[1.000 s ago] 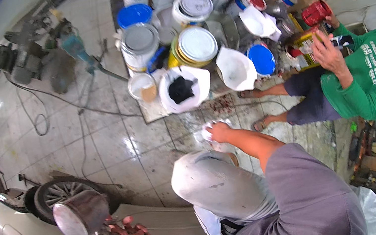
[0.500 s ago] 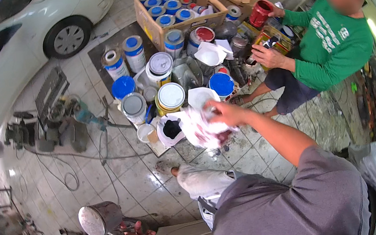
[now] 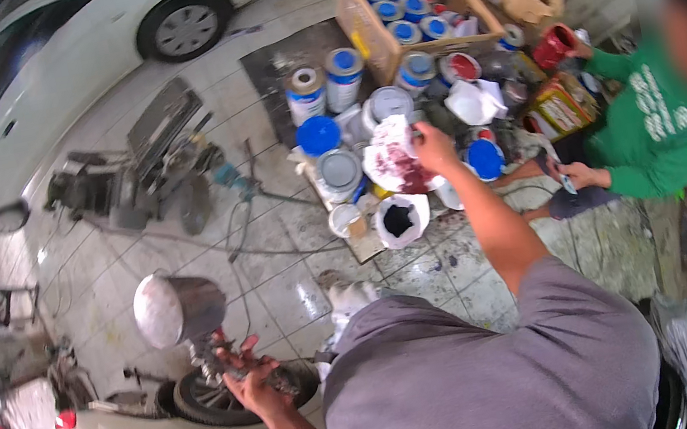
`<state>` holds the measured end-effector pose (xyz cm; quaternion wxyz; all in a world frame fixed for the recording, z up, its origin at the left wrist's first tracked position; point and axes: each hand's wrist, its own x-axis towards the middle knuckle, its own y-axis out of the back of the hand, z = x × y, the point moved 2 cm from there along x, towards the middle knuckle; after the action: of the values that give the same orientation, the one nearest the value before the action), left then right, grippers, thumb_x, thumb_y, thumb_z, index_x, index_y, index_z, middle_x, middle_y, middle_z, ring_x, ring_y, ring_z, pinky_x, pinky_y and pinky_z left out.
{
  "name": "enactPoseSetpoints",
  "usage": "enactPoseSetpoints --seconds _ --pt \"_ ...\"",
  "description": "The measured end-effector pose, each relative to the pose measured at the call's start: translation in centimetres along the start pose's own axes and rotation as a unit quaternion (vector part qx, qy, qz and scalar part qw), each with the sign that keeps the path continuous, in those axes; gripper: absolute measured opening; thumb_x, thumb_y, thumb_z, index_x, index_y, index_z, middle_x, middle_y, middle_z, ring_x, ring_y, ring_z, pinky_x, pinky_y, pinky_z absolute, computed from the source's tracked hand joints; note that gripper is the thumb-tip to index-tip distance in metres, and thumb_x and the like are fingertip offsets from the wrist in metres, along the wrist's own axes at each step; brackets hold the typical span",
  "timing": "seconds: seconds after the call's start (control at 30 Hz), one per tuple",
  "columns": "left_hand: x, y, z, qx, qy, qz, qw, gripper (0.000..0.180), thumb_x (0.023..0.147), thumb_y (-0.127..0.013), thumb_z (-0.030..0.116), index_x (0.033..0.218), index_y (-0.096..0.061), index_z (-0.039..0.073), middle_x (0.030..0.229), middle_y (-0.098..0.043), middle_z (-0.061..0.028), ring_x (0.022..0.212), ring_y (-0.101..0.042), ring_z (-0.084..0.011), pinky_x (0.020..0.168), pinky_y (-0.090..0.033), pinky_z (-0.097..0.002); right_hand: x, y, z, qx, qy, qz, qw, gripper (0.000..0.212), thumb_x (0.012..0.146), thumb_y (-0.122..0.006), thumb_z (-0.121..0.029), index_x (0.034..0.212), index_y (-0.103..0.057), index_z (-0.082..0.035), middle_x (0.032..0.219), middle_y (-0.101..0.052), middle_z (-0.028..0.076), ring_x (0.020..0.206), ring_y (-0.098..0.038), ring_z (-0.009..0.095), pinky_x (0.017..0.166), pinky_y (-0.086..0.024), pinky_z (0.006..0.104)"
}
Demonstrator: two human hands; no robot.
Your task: The person prepares red paint and uses a spray gun to apply it to a car door that is masked with newspaper. They walk to the work area, then repeatedly spray the door surface in overlapping passes while another person stands nearby.
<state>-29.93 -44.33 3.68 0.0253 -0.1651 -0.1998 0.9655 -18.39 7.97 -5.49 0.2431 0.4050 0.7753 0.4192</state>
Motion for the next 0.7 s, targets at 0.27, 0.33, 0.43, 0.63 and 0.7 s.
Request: enactPoseSetpoints --seconds 0.27,0.33,0.43,0.63,0.7 --pt "6.3 -0.2 3.6 0.039 -0.018 -0.035 0.998 0.065 0.059 -0.048 -0.006 0.124 -0.049 0.004 0.158 -0.037 -0.0159 0.109 -0.059 -0.0245 0.057 -0.047 -0.0227 1.3 0.2 -0.5 0.095 -0.123 0.055 0.986 0.027 0.082 -0.065 -0.009 0.109 -0.068 -0.014 0.101 -0.072 0.021 0.096 -0.068 0.042 0.084 -0.053 0.0490" --pt "8.1 0.5 4.3 0.047 -0.006 -0.045 0.998 0.061 0.059 -0.048 -0.006 0.119 -0.049 0.004 0.157 -0.037 -0.0158 0.110 -0.059 -0.0240 0.058 -0.047 -0.0228 0.8 -1.1 0.2 0.030 -0.098 0.121 0.987 0.021 0.085 -0.064 -0.013 0.105 -0.070 -0.013 0.099 -0.072 0.021 0.095 -0.069 0.041 0.083 -0.054 0.0489" --pt "11.4 2.5 5.4 0.062 0.003 -0.079 0.995 0.065 0.061 -0.049 -0.005 0.126 -0.045 0.003 0.156 -0.040 -0.0152 0.111 -0.060 -0.0232 0.062 -0.047 -0.0229 0.5 -1.8 -0.2 0.007 -0.122 0.159 0.980 0.019 0.088 -0.064 -0.019 0.104 -0.070 -0.012 0.101 -0.072 0.020 0.097 -0.069 0.041 0.083 -0.055 0.0492" --pt "16.2 6.8 9.3 0.100 0.019 -0.065 0.993 0.084 0.060 -0.051 -0.003 0.143 -0.046 0.001 0.155 -0.043 -0.0101 0.111 -0.062 -0.0242 0.070 -0.048 -0.0277 1.6 -0.9 -8.0 -0.076 -0.071 0.321 0.941 0.019 0.084 -0.066 -0.016 0.103 -0.070 -0.019 0.093 -0.073 0.009 0.087 -0.070 0.032 0.077 -0.054 0.0453" --pt "17.6 7.4 11.9 0.083 0.031 -0.083 0.993 0.085 0.061 -0.054 -0.003 0.145 -0.045 0.000 0.153 -0.043 -0.0109 0.113 -0.062 -0.0263 0.069 -0.051 -0.0300 -0.7 0.2 -14.5 0.137 0.074 0.337 0.929 0.024 0.088 -0.067 -0.010 0.112 -0.069 -0.014 0.098 -0.072 0.003 0.084 -0.068 0.020 0.075 -0.053 0.0357"
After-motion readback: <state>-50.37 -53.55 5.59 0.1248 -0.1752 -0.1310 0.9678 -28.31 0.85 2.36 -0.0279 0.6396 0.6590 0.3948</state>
